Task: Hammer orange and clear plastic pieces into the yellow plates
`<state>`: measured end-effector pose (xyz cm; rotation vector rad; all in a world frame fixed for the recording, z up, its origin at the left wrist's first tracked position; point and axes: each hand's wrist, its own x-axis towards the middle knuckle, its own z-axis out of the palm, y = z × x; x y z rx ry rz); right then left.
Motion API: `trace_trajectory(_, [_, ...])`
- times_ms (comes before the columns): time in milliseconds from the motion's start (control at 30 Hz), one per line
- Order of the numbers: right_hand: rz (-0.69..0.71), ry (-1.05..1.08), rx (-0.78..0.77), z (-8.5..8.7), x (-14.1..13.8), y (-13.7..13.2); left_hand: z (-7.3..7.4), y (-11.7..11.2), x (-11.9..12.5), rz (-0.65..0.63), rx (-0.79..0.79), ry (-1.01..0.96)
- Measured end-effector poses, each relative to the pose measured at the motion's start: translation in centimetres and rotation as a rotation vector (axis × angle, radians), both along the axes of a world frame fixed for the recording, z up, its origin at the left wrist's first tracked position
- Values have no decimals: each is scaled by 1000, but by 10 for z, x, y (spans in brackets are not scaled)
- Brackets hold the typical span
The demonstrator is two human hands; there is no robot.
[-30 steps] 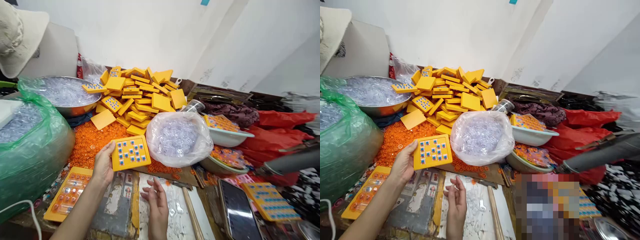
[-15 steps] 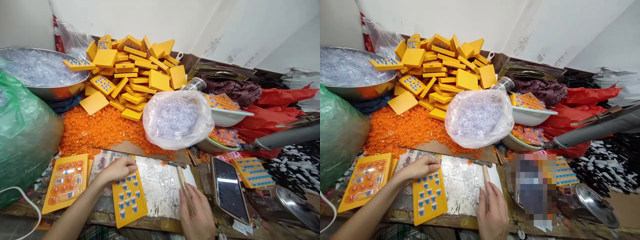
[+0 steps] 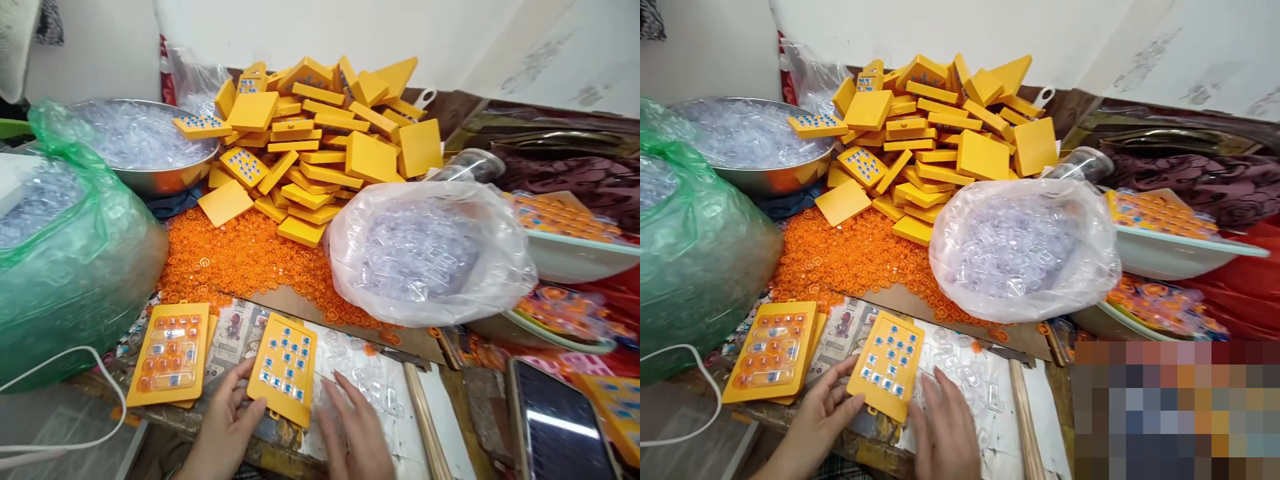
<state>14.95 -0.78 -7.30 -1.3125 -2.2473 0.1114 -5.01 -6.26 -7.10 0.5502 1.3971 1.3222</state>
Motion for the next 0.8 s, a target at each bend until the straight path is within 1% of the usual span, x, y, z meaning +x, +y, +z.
trace_trajectory(67, [111, -2, -91, -5, -26, -3, -1, -4, -10, -115, 50, 276])
trace_trajectory(100, [124, -6, -110, -7, -35, -4, -1, -4, -15, -144, 69, 417])
trace_trajectory(133, [126, -5, -119, -9, -41, -4, 0, -3, -20, -155, 82, 534])
trace_trajectory(200, [134, 5, -134, -10, -43, -2, 0, -1, -27, -145, 93, 662])
trace_trajectory(300, [168, 4, -152, -9, -35, -1, -4, 1, -30, -92, 94, 684])
trace_trajectory(367, [198, 4, -143, -8, -30, -2, -6, 0, -29, -28, 112, 688])
trace_trajectory(433, [207, 11, -138, -8, -28, -4, -8, -3, -29, 10, 136, 709])
trace_trajectory(567, [197, 17, -136, -10, -31, -7, -12, -9, -31, -2, 163, 788])
trace_trajectory(633, [191, 41, -109, -5, -25, -7, -14, -10, -30, -3, 181, 868])
trace_trajectory(667, [165, 55, -71, -1, -17, -6, -15, -9, -28, -6, 199, 920])
trace_trajectory(700, [103, 67, -9, 5, -6, -3, -16, -7, -26, -24, 229, 977])
trace_trajectory(733, [0, 71, 64, 12, 7, 1, -16, -4, -24, -55, 264, 1029])
trace_trajectory(767, [-132, 60, 147, 19, 23, 6, -16, -1, -21, -93, 296, 1068])
trace_trajectory(800, [-307, 38, 204, 26, 39, 11, -15, 4, -19, -133, 317, 1082])
